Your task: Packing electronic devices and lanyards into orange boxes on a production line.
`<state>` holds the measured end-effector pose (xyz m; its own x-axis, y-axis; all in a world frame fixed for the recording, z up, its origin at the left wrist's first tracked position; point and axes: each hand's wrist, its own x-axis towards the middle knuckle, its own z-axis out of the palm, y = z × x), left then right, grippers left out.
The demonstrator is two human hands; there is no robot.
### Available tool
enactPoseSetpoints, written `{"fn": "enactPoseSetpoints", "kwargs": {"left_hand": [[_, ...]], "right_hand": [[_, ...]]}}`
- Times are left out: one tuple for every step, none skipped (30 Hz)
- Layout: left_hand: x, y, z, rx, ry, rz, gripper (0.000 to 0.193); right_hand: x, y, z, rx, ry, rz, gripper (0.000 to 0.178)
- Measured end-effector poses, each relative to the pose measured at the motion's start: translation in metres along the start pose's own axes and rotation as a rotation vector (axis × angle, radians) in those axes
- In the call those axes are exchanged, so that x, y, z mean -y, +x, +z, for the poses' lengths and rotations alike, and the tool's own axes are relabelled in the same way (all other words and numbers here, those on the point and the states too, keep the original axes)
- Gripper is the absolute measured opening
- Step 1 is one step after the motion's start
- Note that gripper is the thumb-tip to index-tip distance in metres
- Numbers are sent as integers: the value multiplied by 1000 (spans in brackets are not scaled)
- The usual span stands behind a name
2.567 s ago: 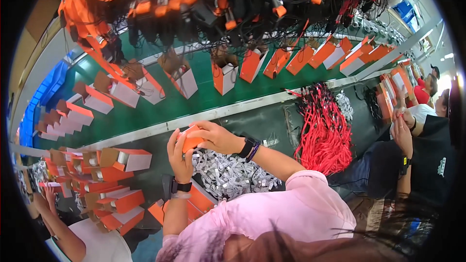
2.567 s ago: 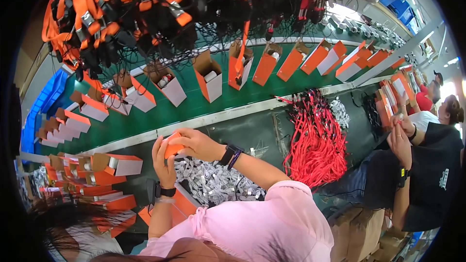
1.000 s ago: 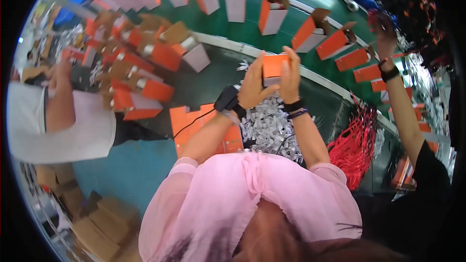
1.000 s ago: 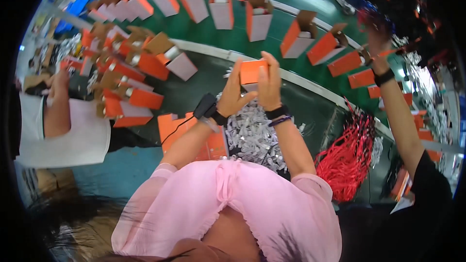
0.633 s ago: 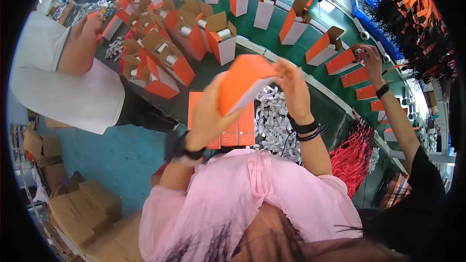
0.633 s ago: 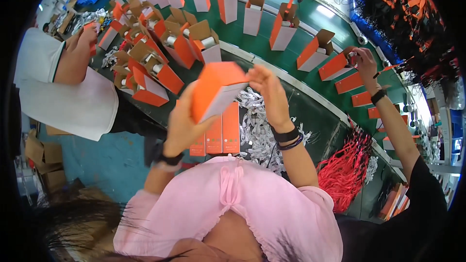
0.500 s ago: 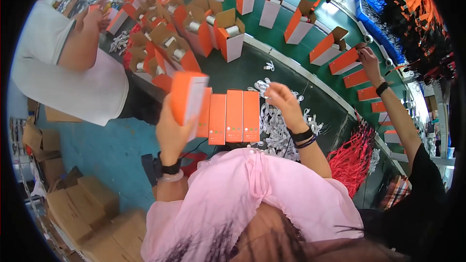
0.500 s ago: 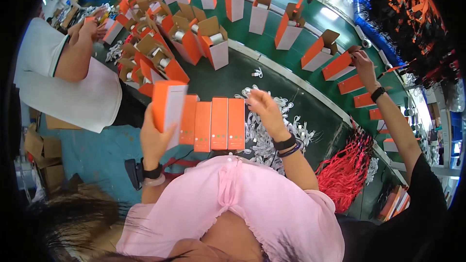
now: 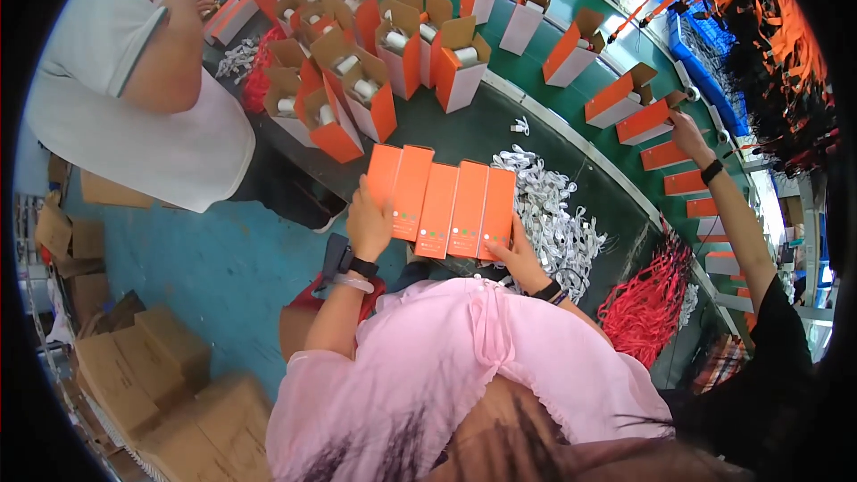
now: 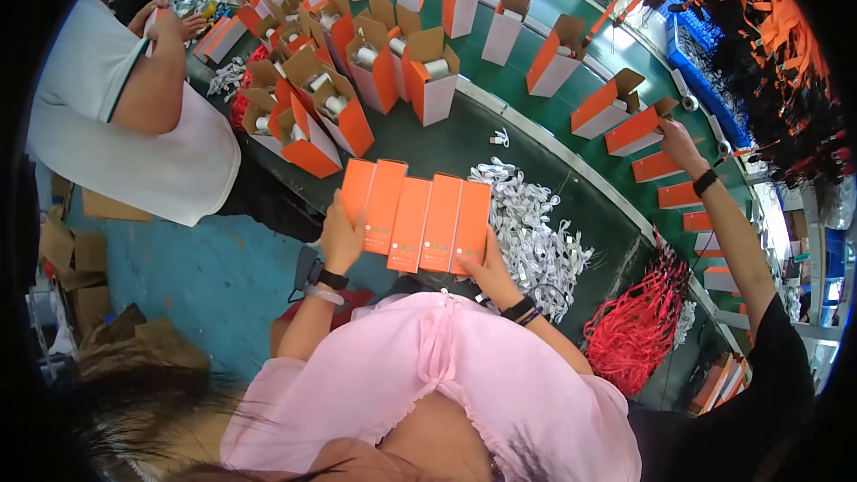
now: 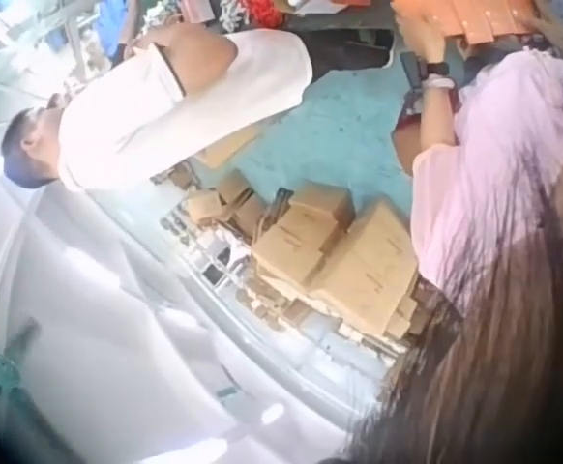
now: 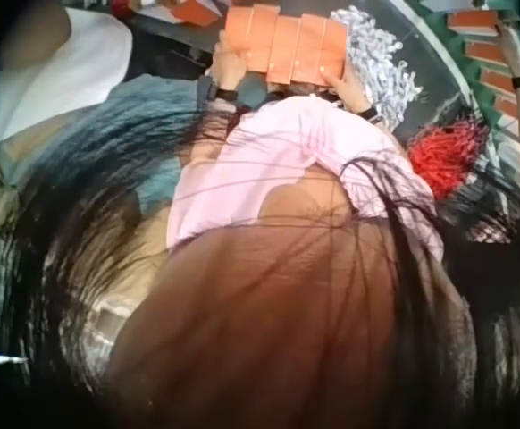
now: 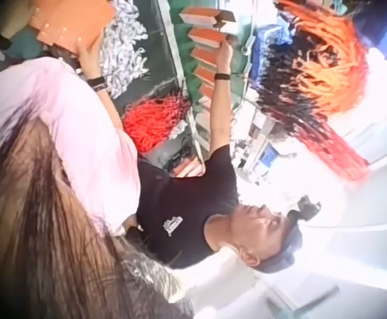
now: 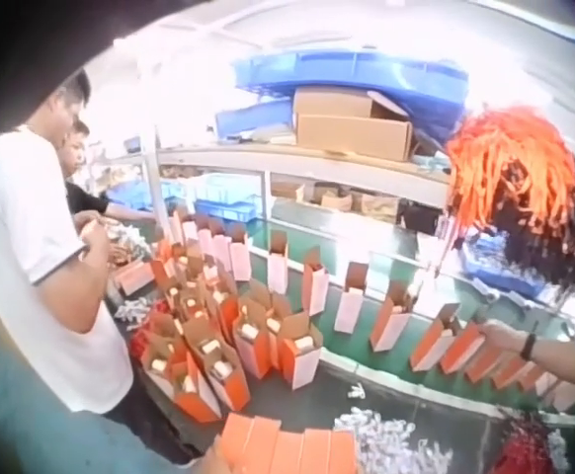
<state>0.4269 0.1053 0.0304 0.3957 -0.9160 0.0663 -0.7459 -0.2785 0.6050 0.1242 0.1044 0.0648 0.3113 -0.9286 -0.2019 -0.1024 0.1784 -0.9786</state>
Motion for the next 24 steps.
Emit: {"fn": "enactPoseSetpoints", "kwargs": {"left_hand": [[0, 4, 1, 17, 5, 25, 74], [-1, 9, 0, 6, 9, 27, 74], [-3, 13, 1, 30, 21, 24, 73], [-4, 17, 0, 54, 32, 20, 73], [-4, 19, -2, 68, 41, 15, 73], [-6, 24, 0, 71, 44, 25, 73], [-6, 28, 3, 61, 52, 46, 73], [-7, 33, 5, 53, 59, 68, 73], [-8, 38, 3, 70, 58, 91, 73], [-12, 42, 0, 93, 48, 82, 72], [-13, 47, -1, 120, 39, 77, 71], [-6, 47, 1, 110, -25, 79, 71], [0, 47, -5, 122, -75, 163, 71], [26, 44, 9, 36, -39, 255, 70], [19, 41, 4, -18, 28, 326, 70], [5, 36, -5, -119, 110, 374, 71], [-17, 35, -19, -137, 95, 468, 70], [-39, 28, -33, -159, 54, 529, 63], [-59, 24, -41, -20, -98, 567, 59], [-77, 20, -51, 126, -247, 594, 56], [-101, 18, -68, 459, -487, 509, 53], [-130, 15, -93, 804, -709, 397, 49], [-162, 17, -121, 903, -572, 733, 48], [-188, 17, -145, 975, -439, 1065, 46]], "right_hand": [[-5, -1, -3, 9, -46, 1, 81], [-9, -1, -4, 14, -42, -9, 81], [-8, -3, -2, 3, 25, 24, 84], [3, -2, 5, -7, 90, 58, 87], [18, -5, 12, -9, 136, 141, 92], [17, -2, 12, -17, 142, 137, 92], [14, 0, 12, -20, 51, 96, 94], [12, 2, 12, -25, -40, 57, 96], [18, 2, 15, -42, 5, 135, 96], [14, 1, 13, -91, 13, 140, 96], [4, 4, 12, -74, -94, 62, 93], [-4, 5, 8, -65, -205, -8, 92], [-13, 8, 8, -112, -379, -157, 89], [-17, 10, 11, -148, -566, -296, 88], [-16, 8, 9, -126, -464, -162, 84], [-10, 5, 8, -91, -349, -46, 81], [-6, -1, 7, -165, -338, -30, 81], [0, -6, 7, -205, -360, -92, 71], [5, -10, 6, -237, -390, -150, 62], [10, -15, 1, -282, -391, -130, 62], [14, -20, -6, -258, -326, -34, 52], [14, -30, -10, -239, -252, 64, 42], [-7, -39, -11, -411, -100, -45, 29], [-2, -49, -17, -428, -210, -6, 28]]}}
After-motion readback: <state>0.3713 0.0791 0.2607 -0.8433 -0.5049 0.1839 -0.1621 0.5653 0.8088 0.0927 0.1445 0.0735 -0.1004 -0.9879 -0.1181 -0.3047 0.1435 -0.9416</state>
